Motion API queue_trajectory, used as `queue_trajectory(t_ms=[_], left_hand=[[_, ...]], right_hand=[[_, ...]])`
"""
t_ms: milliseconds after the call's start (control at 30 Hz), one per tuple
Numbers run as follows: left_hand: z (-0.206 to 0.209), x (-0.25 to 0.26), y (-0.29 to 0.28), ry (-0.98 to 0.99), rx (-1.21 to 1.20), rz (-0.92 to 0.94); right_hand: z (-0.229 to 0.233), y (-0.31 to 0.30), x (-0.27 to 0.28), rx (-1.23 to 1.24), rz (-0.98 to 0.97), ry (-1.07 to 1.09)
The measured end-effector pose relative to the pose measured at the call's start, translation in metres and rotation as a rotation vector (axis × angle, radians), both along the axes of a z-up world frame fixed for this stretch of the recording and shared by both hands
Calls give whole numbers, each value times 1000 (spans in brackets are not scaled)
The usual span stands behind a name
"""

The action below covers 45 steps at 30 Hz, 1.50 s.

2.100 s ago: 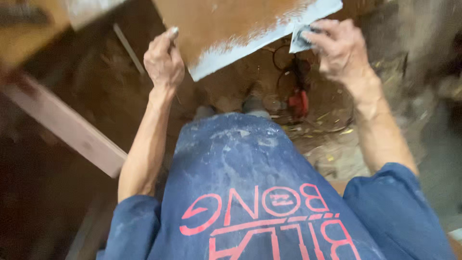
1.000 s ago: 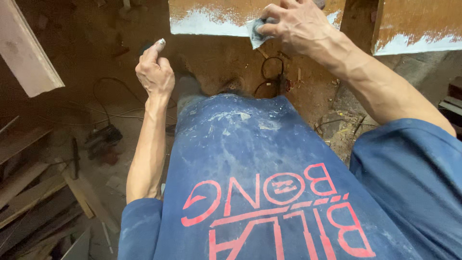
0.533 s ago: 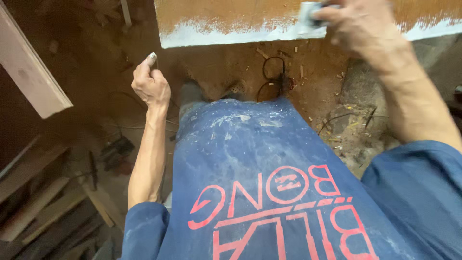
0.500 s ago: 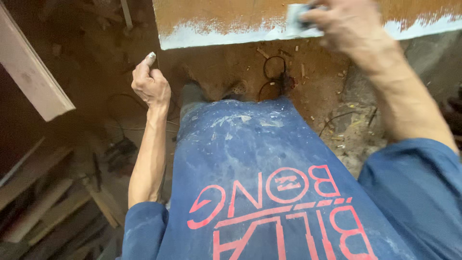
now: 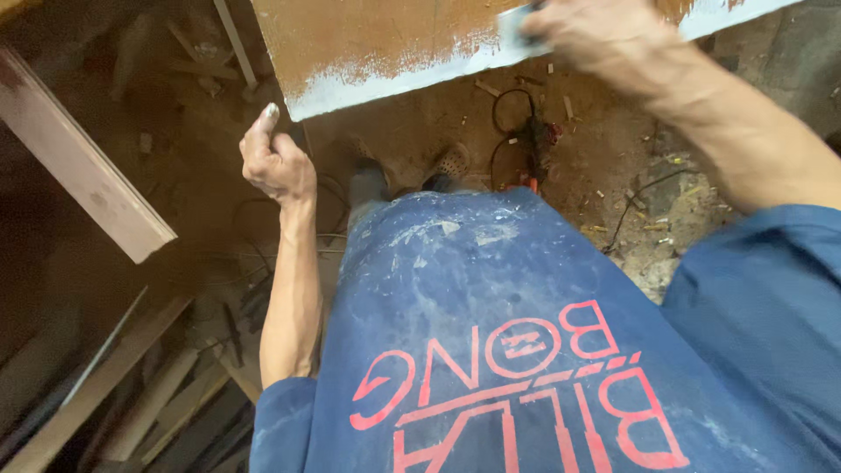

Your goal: The person uses a putty knife to spread a white paste along the edges and corners of a wooden board. They repeatedly apply and smooth the material, working along the perimeter and into the corners of the board.

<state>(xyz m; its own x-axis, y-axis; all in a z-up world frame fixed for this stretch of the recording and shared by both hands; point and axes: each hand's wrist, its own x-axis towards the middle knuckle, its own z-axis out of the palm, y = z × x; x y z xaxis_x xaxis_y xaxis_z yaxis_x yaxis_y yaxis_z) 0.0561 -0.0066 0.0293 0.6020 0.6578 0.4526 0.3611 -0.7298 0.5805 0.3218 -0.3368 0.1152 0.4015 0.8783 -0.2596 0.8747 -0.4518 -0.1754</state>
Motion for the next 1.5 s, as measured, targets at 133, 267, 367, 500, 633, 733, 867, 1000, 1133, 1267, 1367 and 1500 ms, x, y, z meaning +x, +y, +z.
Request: queue_trajectory(t_ms=[133,267,367,500,633,733,867,1000,1133,1267,1367,1500], left_hand=[[1,-1,5,33,-34,-4],[-1,21,15,31,-54,-89],[0,55,25,51,-1,-226],[4,100,38,126,29,-426],[6,127,48,184,47,-624],[4,135,57,207,51,-683],[3,134,74,201,81,-772],[0,123,88,234,60,-772],[-1,119,101,288,41,-696],[-11,116,102,292,47,-728],[-15,114,102,375,34,-758],[-15,111,101,356,79,-746]], right_hand=[[11,-68,7,2,-214,11],[-28,-87,-44,623,-285,-10],[-81,-49,-123,876,-813,440],[-133,10,-178,1160,-1243,522],[-154,56,-181,1301,-1443,365],[-172,93,-173,1428,-1472,241],[-197,136,-190,1334,-1536,305],[-206,146,-222,1191,-1493,324],[-202,133,-205,1367,-1505,117],[-200,103,-158,1537,-1523,-30],[-194,110,-155,1483,-1597,190],[-176,136,-195,1348,-1508,297]])
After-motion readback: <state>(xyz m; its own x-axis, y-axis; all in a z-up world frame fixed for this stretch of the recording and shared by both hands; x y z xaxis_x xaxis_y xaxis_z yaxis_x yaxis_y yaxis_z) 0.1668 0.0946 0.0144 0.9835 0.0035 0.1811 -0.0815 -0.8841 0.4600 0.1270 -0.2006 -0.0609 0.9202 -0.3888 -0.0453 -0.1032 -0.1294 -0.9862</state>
